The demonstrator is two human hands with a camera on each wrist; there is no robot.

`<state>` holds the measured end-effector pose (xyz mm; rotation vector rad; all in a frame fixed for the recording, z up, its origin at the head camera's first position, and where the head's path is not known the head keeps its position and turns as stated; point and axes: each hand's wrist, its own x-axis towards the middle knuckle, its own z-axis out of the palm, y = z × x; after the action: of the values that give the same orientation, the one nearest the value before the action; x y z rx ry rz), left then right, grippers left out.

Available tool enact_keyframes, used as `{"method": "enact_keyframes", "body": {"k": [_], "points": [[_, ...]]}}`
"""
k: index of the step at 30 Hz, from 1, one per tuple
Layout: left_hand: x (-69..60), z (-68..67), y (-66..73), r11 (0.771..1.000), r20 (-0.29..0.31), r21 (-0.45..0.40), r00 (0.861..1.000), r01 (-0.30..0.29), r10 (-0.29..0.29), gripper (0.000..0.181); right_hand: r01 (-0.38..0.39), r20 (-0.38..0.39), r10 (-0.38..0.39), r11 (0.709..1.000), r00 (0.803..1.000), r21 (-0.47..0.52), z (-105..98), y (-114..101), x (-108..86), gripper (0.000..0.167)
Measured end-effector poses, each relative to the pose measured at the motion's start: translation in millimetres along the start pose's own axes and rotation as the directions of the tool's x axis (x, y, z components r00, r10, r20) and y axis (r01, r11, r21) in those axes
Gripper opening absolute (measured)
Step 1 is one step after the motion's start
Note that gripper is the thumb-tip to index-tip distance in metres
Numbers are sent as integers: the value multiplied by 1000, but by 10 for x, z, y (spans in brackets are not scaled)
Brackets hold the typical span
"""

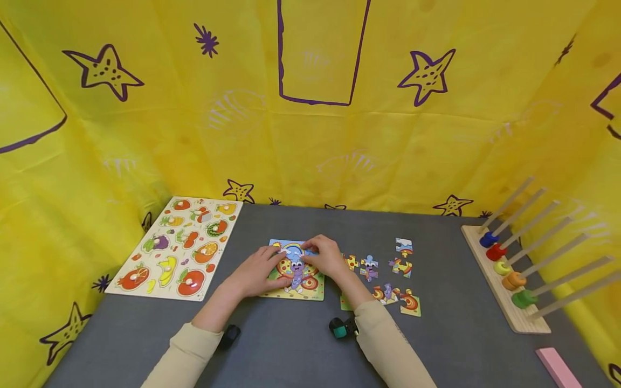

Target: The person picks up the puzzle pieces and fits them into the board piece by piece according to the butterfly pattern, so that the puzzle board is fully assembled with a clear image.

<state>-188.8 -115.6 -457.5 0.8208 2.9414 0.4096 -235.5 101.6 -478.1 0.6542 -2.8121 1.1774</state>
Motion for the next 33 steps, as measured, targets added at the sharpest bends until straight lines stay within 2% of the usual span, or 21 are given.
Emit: {"method": "enact_keyframes", "body": {"k": [4,7,9,15,18,22,24,26,33], "points": [[32,-2,-9,991,26,-130,1000,-6,9,68,-8,-9,8,1000,1000,21,10,15,11,23],[59,-6,18,987,62,-161,998,20,-10,66,-36,-21,36,999,999,27,17,25,19,25],[75,-4,47,990,65,-139,998,19,-10,65,-56,-28,57,998,998,29,20,36,21,27],[125,21,163,999,20,31,1000,-19,18,64,-82,-38,84,996,996,45,4,67,-6,32],[141,38,200,997,-1,78,1000,-21,22,63,-125,-38,130,985,991,115,-33,97,-34,28],[154,54,217,996,5,92,1000,-13,13,64,-235,-66,259,938,964,254,-150,168,-99,19],[160,60,211,996,11,86,1000,-14,13,65,-267,-103,305,924,947,274,-238,223,-146,17],[161,63,198,997,14,74,1000,-24,23,65,-281,-140,326,922,935,268,-345,283,-205,16],[155,58,144,995,-7,10,995,-97,97,64,-300,-293,319,948,901,109,-737,588,-409,16]]}}
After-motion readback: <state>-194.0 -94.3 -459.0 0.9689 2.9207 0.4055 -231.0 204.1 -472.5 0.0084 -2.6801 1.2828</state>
